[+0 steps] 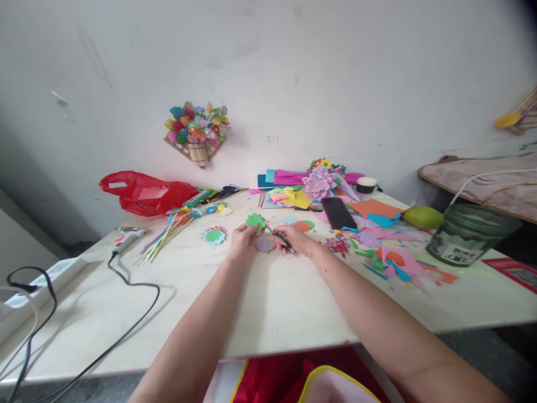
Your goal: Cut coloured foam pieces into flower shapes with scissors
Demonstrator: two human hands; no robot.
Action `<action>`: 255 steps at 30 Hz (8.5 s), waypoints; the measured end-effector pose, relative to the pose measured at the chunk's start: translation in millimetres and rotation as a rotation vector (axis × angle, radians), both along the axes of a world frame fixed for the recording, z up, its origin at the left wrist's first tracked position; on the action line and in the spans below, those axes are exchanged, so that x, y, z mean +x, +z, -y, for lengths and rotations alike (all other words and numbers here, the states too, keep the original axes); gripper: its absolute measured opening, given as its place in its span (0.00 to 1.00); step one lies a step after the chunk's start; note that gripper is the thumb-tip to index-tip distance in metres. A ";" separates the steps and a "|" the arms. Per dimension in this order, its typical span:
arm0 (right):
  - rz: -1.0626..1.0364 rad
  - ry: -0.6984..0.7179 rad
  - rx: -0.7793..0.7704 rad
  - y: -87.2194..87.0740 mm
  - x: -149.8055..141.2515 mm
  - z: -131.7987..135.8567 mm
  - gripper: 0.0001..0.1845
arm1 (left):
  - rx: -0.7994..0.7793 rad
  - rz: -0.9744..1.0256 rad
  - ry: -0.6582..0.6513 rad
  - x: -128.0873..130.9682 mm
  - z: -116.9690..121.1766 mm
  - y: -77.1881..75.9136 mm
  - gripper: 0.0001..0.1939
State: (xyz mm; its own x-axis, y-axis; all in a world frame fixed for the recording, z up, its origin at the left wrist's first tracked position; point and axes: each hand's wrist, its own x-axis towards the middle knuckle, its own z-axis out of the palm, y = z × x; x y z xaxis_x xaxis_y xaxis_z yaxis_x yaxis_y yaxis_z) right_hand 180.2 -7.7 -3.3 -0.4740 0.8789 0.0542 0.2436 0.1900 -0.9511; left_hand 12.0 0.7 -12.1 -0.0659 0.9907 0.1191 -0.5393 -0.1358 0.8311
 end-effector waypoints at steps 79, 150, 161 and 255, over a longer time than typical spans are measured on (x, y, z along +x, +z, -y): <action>-0.099 -0.013 -0.035 3.4 -2.1 3.6 0.15 | -0.066 -0.126 -0.043 -0.2 6.9 6.1 0.16; -0.048 0.036 0.026 -2.7 2.3 -2.7 0.16 | 0.003 -0.139 -0.024 -1.1 4.7 5.1 0.15; -0.040 0.032 0.006 3.1 1.2 1.5 0.16 | 0.014 -0.146 -0.013 -2.4 1.1 0.9 0.14; 0.068 0.152 -0.029 3.9 17.9 -6.7 0.14 | -0.026 -0.212 -0.184 -7.4 5.8 4.6 0.10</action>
State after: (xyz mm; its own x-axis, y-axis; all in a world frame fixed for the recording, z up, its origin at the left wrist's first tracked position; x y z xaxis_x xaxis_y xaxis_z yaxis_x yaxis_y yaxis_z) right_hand 198.1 -0.9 0.6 -0.6030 0.7977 -0.0070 0.2779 0.2018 -0.9392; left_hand 4.6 -5.1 -7.5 0.1386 0.9867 0.0853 -0.3666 -0.0289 0.9299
